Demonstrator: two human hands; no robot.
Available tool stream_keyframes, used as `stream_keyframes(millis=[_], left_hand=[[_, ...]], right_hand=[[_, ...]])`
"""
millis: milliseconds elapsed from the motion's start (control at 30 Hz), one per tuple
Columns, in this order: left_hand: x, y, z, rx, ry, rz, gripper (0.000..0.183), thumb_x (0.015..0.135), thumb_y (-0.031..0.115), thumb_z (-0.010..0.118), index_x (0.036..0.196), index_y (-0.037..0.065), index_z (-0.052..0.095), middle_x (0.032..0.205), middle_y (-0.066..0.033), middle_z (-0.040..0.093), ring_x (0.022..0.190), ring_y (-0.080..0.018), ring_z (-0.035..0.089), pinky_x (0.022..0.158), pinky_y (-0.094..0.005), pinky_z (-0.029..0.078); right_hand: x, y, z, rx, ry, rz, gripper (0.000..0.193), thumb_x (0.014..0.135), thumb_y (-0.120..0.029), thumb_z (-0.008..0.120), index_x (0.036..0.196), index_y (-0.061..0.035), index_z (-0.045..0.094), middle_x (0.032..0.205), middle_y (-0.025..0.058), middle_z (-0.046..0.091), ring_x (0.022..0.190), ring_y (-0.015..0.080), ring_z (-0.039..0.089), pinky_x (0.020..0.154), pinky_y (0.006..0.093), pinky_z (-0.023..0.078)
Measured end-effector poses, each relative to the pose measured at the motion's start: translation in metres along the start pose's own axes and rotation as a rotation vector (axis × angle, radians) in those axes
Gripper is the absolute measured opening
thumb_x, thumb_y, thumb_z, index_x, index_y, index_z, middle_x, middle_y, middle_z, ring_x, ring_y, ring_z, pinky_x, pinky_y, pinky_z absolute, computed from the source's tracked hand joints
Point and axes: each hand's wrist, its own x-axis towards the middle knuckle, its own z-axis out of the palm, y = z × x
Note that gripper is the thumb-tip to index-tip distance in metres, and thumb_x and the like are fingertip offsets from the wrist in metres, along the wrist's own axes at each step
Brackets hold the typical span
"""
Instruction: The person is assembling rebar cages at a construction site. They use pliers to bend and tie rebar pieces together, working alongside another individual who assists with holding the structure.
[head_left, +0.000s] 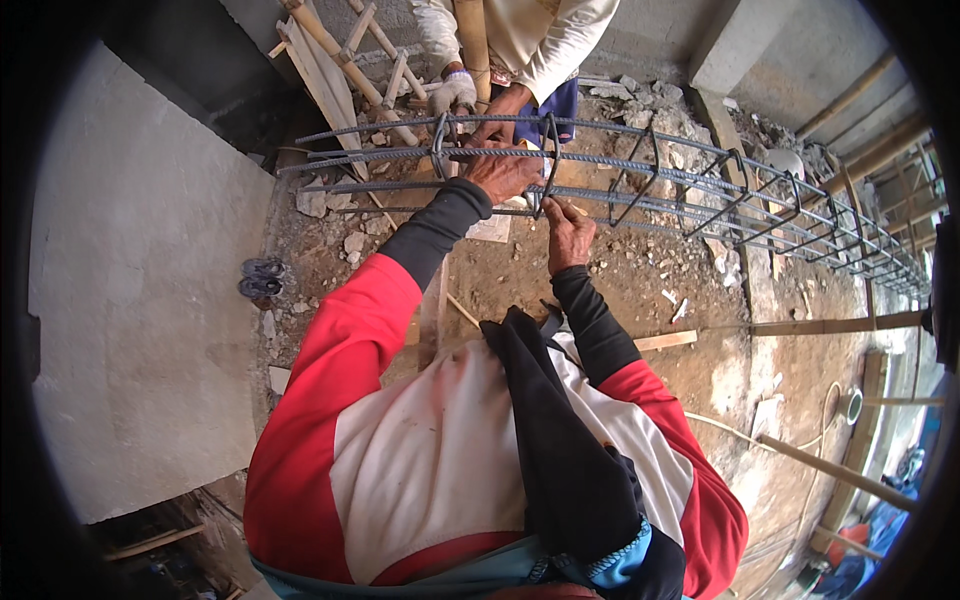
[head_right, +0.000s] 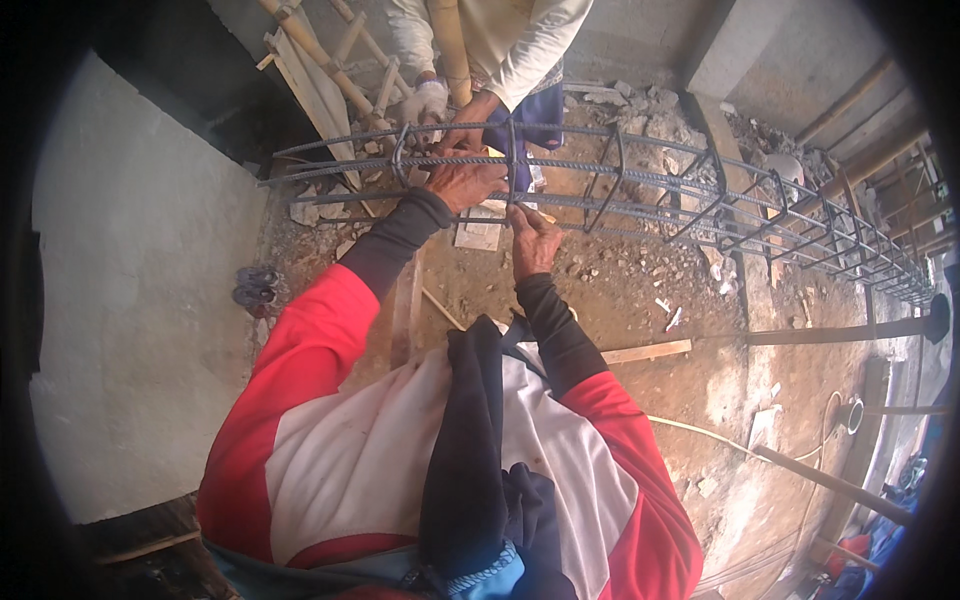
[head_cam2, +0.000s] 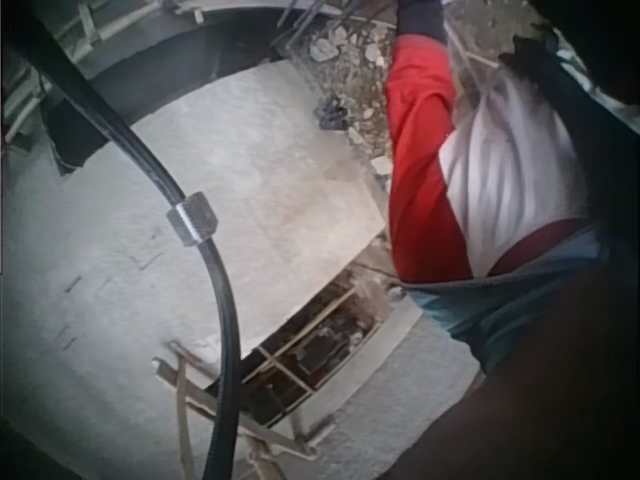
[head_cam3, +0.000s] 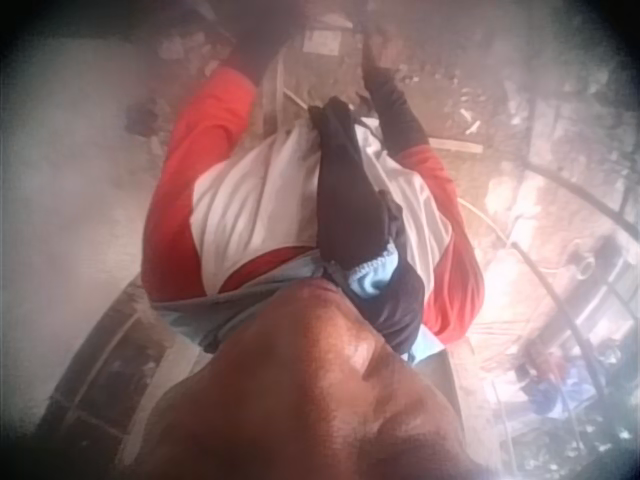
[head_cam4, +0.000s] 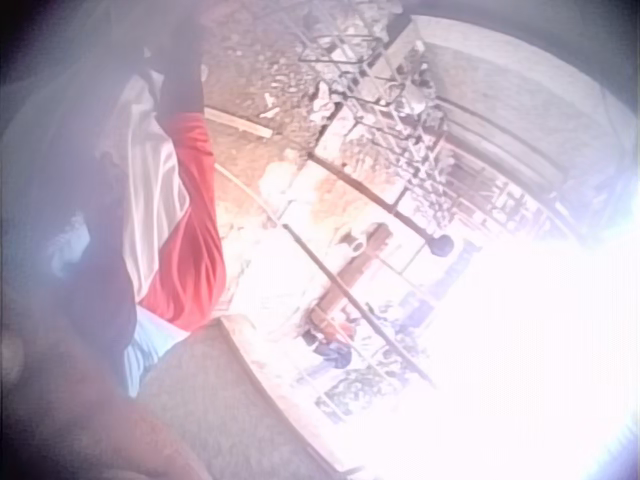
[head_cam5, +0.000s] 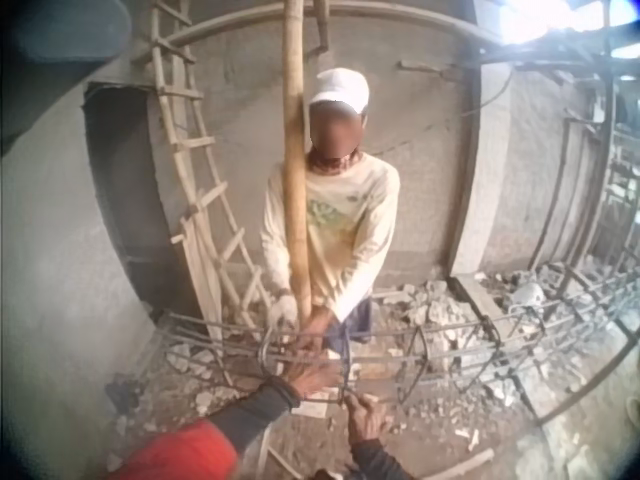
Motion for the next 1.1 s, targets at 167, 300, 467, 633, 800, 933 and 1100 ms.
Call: stream_keyframes(millis=[167,300,467,633,800,933,1100], left_hand=[[-0.005,0.017,0.007,0.020,0.336,0.048,0.017,0.089,0.028,0.073,0.095,0.012,0.074,0.087,-0.0129,0.072,0.084,-0.0334,0.069,0.079,-0.0490,0.051],[-0.016,0.038,0.003,-0.127,0.315,-0.105,0.024,0.091,0.026,0.070,0.098,0.003,0.072,0.083,-0.0194,0.071,0.075,-0.0376,0.069,0.076,-0.0506,0.052],[-0.023,0.065,-0.001,-0.181,0.121,-0.446,0.019,0.093,0.024,0.068,0.095,0.005,0.073,0.085,-0.0222,0.073,0.081,-0.0428,0.071,0.072,-0.0526,0.054],[-0.032,0.081,0.011,-0.273,0.146,-0.619,0.019,0.095,0.026,0.068,0.095,0.007,0.073,0.085,-0.0180,0.074,0.082,-0.0404,0.072,0.072,-0.0500,0.055],[-0.039,0.077,0.029,-0.437,0.242,-0.627,0.018,0.097,0.025,0.067,0.094,0.008,0.072,0.082,-0.0136,0.075,0.081,-0.0367,0.073,0.071,-0.0476,0.055],[-0.044,0.079,0.041,-0.517,0.284,-0.648,0.018,0.097,0.023,0.067,0.094,0.006,0.072,0.080,-0.0127,0.075,0.080,-0.0346,0.073,0.071,-0.0462,0.055],[-0.043,0.080,0.061,-0.654,0.306,-0.656,0.021,0.098,0.025,0.065,0.100,0.005,0.071,0.090,-0.0149,0.076,0.084,-0.0331,0.073,0.072,-0.0427,0.055]], right_hand=[[0.001,0.005,0.001,0.015,0.014,-0.001,0.031,0.095,-0.019,0.073,0.112,0.0061,0.078,0.089,0.0088,0.077,0.083,0.0141,0.066,0.081,0.0323,0.053],[0.001,0.006,0.000,0.010,0.011,-0.003,0.030,0.095,-0.019,0.073,0.112,0.0062,0.078,0.089,0.0089,0.078,0.083,0.0139,0.067,0.080,0.0323,0.054],[0.003,0.005,0.001,-0.007,0.013,0.000,0.030,0.094,-0.019,0.073,0.110,0.0067,0.078,0.090,0.0103,0.078,0.082,0.0134,0.066,0.079,0.0327,0.054],[0.003,0.003,-0.001,-0.013,0.000,0.000,0.030,0.093,-0.018,0.073,0.109,0.0069,0.078,0.087,0.0103,0.078,0.081,0.0127,0.065,0.078,0.0330,0.053],[0.007,-0.013,-0.007,-0.079,-0.100,0.041,0.032,0.098,-0.021,0.072,0.113,0.0061,0.077,0.088,0.0035,0.073,0.076,0.0091,0.060,0.068,0.0279,0.049],[0.000,-0.043,-0.014,0.017,-0.175,0.202,0.034,0.098,-0.021,0.068,0.118,0.0054,0.075,0.076,-0.0025,0.063,0.063,0.0049,0.050,0.054,0.0243,0.037],[-0.022,-0.076,-0.029,0.113,-0.218,0.341,0.038,0.097,-0.023,0.065,0.123,0.0040,0.072,0.072,-0.0015,0.060,0.059,0.0079,0.049,0.054,0.0263,0.038]])
